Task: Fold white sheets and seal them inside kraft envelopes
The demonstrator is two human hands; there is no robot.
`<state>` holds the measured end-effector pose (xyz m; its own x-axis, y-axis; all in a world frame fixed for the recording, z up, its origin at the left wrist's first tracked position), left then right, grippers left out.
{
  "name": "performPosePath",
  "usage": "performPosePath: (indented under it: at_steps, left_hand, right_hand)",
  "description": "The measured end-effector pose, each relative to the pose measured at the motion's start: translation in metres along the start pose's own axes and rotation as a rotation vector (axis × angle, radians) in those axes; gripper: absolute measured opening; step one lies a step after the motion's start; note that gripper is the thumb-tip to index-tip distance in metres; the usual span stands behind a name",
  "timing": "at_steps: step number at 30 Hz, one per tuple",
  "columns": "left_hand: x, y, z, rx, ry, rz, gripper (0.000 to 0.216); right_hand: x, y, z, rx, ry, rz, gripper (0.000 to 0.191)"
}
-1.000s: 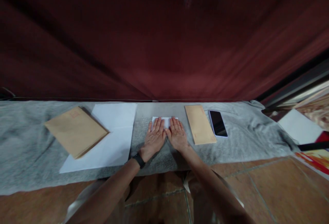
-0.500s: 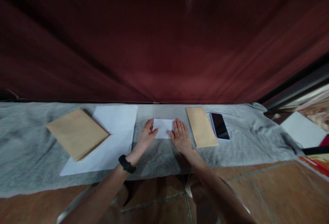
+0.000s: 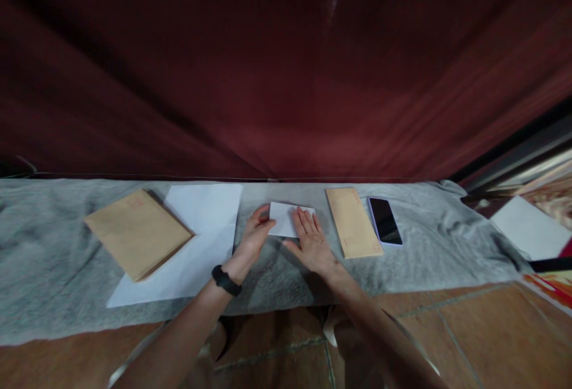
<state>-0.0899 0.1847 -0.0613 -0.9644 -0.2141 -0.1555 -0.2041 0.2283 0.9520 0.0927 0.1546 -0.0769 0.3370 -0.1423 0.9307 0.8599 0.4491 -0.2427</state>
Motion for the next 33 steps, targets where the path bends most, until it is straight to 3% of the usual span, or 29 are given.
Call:
performPosePath:
  at_steps: [3, 6, 10, 14, 17, 22, 27, 30, 33]
  left_hand:
    - [-0.007, 0.007, -0.005, -0.017, -0.038, -0.091, 0.050]
    - [-0.013, 0.012, -0.008, 0.033, -0.132, -0.198, 0.048]
    - [-0.016, 0.010, -0.009, 0.125, -0.188, -0.219, 0.044]
    - [-0.020, 0.003, -0.015, 0.150, -0.229, -0.193, 0.046]
    - [-0.025, -0.003, -0.020, 0.141, -0.270, -0.181, 0.049]
    - [-0.020, -0.004, -0.008, 0.028, -0.252, -0.007, 0.040]
    - [-0.001, 0.011, 0.014, -0.114, -0.294, 0.282, 0.032]
    - [0.009, 0.014, 0.024, -0.099, -0.318, 0.299, 0.032]
    - [0.014, 0.011, 0.031, -0.116, -0.282, 0.299, 0.031]
  right_hand:
    - [0.009, -0.006, 0.003, 0.003, 0.010, 0.126, 0.067]
    - [0.018, -0.004, 0.008, -0.130, 0.099, 0.362, 0.061]
    - [0.030, 0.001, 0.018, -0.401, 0.300, 0.955, 0.045]
    - [0.031, 0.000, 0.023, -0.659, 0.438, 1.650, 0.051]
    - [0.026, -0.006, 0.022, -0.731, 0.450, 1.877, 0.050]
    - [0.018, -0.003, 0.018, -0.803, 0.396, 1.816, 0.035]
    - [0.016, 0.030, 0.012, -0.857, 0.451, 1.584, 0.039]
    - [0.010, 0.046, 0.010, -0.844, 0.371, 1.380, 0.039]
    - [0.001, 0.052, 0.009, -0.725, 0.202, 1.189, 0.034]
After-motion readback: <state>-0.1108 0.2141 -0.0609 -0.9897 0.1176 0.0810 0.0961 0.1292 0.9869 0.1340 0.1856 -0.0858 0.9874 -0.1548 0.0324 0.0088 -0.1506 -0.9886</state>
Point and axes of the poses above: each hand's wrist, its own z-axis towards the middle knuckle, its own x-axis out of the back of the hand, y = z × x, the point moved 1 cm from there along z, towards the middle knuckle, and after that the axes turned 1 degree about y, right-handed, at the moved point
